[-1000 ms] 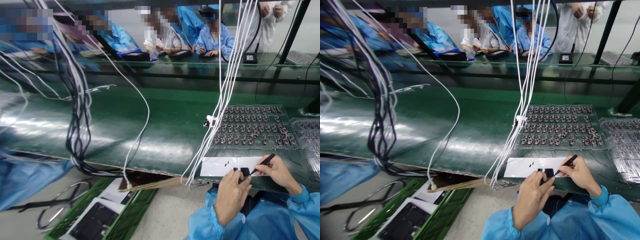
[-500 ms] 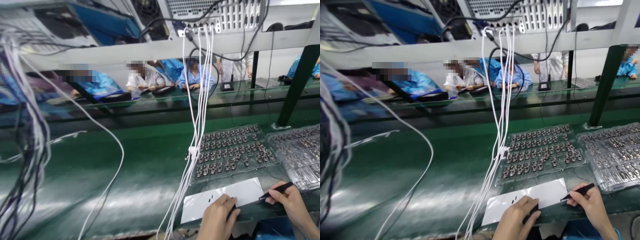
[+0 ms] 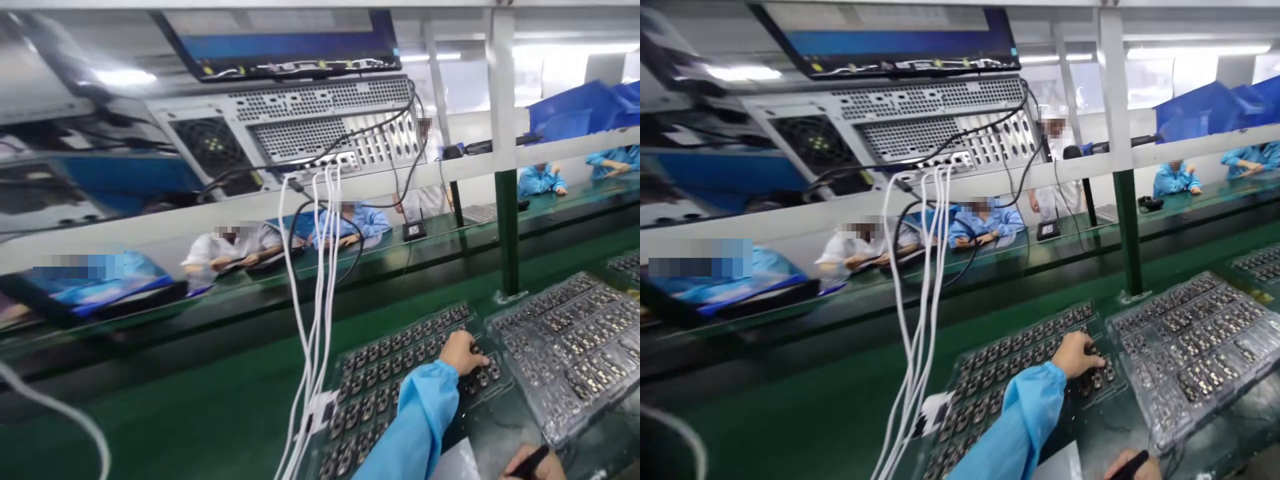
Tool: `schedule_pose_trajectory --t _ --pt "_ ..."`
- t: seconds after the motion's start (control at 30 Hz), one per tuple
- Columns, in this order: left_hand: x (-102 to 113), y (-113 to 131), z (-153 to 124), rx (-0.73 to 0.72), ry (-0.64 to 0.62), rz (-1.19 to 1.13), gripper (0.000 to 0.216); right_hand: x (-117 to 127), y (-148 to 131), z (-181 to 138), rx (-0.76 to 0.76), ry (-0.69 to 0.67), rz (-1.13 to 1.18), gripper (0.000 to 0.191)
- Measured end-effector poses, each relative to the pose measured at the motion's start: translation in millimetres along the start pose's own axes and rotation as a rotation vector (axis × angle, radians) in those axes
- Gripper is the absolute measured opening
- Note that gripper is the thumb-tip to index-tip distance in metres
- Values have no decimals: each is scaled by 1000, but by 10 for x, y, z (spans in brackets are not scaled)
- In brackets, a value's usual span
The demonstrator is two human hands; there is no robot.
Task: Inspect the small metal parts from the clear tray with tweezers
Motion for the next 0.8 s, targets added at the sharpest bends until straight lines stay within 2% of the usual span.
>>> schedule_pose_trajectory --t 0.13,0.27,0.43,0.53,0.6,0.67,0.8 --pt "0 -87 116 43 -46 22 24 769 -477 207 80 87 -26 13" --pt "20 -75 114 55 -57 41 15 1436 -896 165 154 203 -26 13" --pt "14 36 28 35 -10 3 31 2343 -1563 -78 265 399 0 28" --pt "33 78 4 3 11 -119 43 2920 -1892 -201 335 536 16 35" --pt "53 71 21 -3 14 -257 47 3219 -1977 -236 369 613 24 35" --pt "55 18 54 38 2 -434 45 3411 -1964 -226 393 662 33 34" --pt "-21 -178 43 231 -61 -884 39 3551 -1841 -195 425 773 82 30"
Point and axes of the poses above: each hand's wrist, its own z-axis towards the middle knuckle, its own x-axis out of the back of the hand, y = z × x, the point moved 8 cm from there along z, towards the middle knuckle, and after that the axes turned 5 degrees about x, right-handed, at the moved point
